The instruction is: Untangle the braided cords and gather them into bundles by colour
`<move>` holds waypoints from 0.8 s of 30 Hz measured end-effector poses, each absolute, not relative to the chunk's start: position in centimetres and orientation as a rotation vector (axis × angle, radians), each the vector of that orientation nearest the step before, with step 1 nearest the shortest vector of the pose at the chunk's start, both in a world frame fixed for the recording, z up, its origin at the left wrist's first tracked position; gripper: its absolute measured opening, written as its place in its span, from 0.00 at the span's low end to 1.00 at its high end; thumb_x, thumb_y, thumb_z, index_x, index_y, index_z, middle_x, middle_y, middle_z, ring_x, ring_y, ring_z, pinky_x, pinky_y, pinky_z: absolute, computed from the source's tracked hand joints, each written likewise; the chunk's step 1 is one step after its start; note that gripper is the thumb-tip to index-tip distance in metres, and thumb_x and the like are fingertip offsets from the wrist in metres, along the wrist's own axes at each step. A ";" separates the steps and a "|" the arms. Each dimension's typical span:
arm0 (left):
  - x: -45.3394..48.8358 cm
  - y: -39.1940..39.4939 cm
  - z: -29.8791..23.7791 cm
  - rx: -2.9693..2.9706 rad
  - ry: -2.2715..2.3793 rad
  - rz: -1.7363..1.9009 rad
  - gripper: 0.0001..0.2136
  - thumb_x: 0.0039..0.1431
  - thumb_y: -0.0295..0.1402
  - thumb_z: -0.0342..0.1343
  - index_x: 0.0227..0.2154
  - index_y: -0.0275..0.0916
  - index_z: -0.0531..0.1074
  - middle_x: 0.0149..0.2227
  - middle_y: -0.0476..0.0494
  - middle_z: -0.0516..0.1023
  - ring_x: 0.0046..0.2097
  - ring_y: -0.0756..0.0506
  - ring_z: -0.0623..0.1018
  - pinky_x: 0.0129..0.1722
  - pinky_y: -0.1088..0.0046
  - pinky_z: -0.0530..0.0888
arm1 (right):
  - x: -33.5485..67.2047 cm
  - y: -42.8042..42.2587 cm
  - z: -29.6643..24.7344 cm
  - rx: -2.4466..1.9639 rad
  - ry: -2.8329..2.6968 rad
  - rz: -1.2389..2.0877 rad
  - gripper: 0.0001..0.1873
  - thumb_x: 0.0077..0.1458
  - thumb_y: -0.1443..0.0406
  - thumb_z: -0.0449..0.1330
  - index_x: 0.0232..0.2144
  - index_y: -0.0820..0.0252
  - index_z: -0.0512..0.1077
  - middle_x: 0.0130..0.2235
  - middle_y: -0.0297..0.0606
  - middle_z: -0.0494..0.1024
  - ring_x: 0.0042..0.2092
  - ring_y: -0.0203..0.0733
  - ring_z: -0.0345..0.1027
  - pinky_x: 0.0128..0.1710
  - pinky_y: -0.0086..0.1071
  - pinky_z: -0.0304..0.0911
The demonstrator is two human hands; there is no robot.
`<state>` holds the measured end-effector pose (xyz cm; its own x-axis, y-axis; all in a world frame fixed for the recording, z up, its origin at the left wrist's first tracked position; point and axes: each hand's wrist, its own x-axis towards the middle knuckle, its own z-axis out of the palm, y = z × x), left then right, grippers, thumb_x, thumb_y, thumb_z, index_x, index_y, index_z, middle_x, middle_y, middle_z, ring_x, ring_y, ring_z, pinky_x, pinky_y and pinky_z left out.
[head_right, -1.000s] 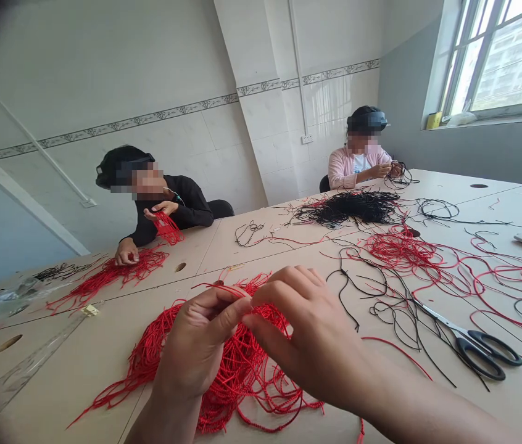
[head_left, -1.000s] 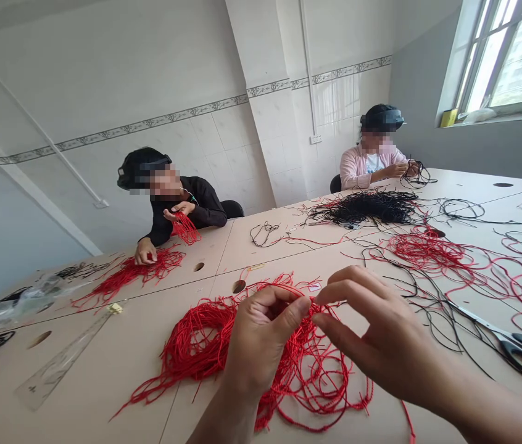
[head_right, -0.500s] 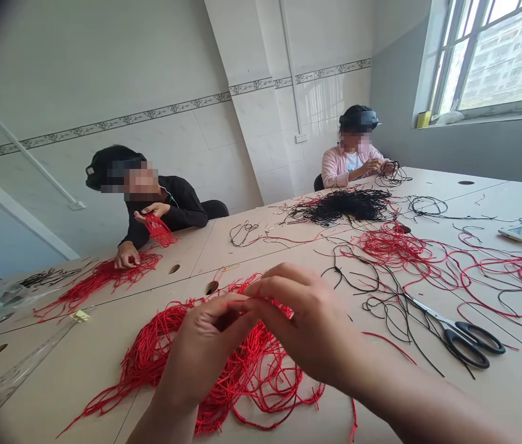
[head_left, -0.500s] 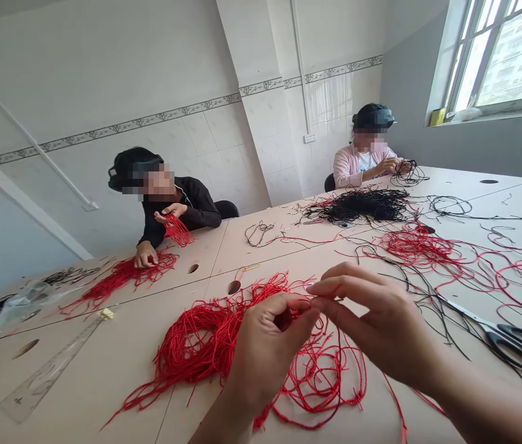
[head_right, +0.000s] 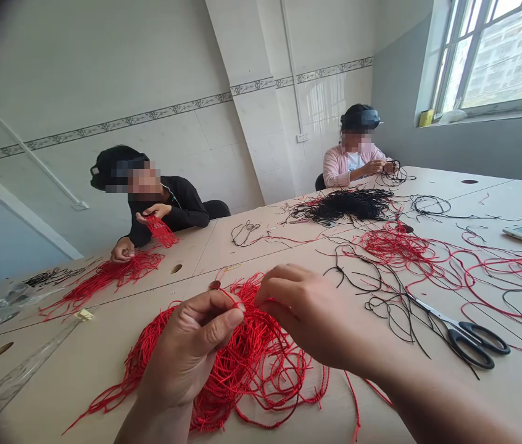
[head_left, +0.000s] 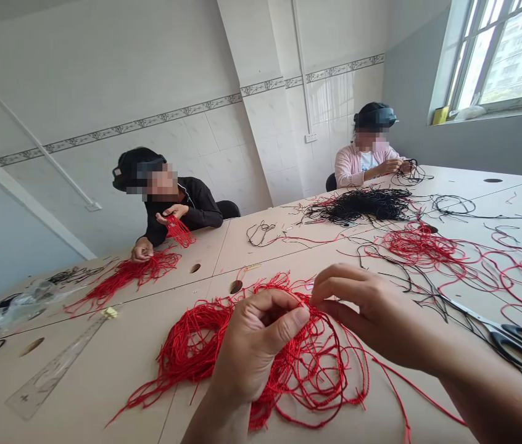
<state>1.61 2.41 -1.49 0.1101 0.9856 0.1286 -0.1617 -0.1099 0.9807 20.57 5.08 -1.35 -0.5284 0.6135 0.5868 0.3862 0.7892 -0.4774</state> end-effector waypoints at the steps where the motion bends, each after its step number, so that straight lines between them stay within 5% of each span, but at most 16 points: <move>1: 1.6 2.4 -1.5 1.237 0.944 1.265 0.05 0.48 0.33 0.69 0.23 0.40 0.79 0.19 0.54 0.69 0.21 0.58 0.59 0.21 0.85 0.60 | 20.5 5.1 -1.4 -0.726 -2.222 0.312 0.08 0.62 0.72 0.55 0.33 0.60 0.72 0.36 0.36 0.74 0.36 0.33 0.66 0.34 0.27 0.62; 10: 1.6 2.4 -1.9 1.249 0.948 1.234 0.06 0.48 0.34 0.69 0.24 0.39 0.79 0.23 0.51 0.71 0.25 0.55 0.64 0.24 0.81 0.63 | 20.4 5.7 -1.7 -0.578 -2.291 0.490 0.08 0.63 0.72 0.54 0.34 0.60 0.72 0.34 0.36 0.73 0.37 0.35 0.64 0.36 0.29 0.62; 16: 1.6 2.4 -1.7 1.220 0.937 1.255 0.06 0.48 0.33 0.69 0.23 0.39 0.79 0.21 0.53 0.70 0.22 0.56 0.61 0.22 0.83 0.61 | 19.9 6.5 -2.2 -0.623 -1.811 1.416 0.03 0.53 0.68 0.65 0.28 0.62 0.75 0.28 0.31 0.73 0.29 0.30 0.63 0.31 0.26 0.59; 18: 1.6 2.4 -1.6 1.200 0.935 1.277 0.06 0.47 0.33 0.70 0.22 0.38 0.78 0.19 0.53 0.69 0.21 0.57 0.59 0.20 0.83 0.59 | 19.4 6.9 -2.5 -0.573 -1.526 1.786 0.09 0.45 0.65 0.71 0.27 0.63 0.76 0.25 0.30 0.74 0.27 0.29 0.62 0.29 0.25 0.58; 24: 1.6 2.5 -1.4 1.210 0.913 1.307 0.05 0.47 0.33 0.69 0.23 0.39 0.79 0.20 0.53 0.71 0.21 0.57 0.59 0.21 0.84 0.60 | 18.4 7.0 -3.1 -0.547 -1.176 1.981 0.17 0.36 0.61 0.76 0.25 0.62 0.75 0.24 0.29 0.74 0.26 0.27 0.63 0.29 0.23 0.58</move>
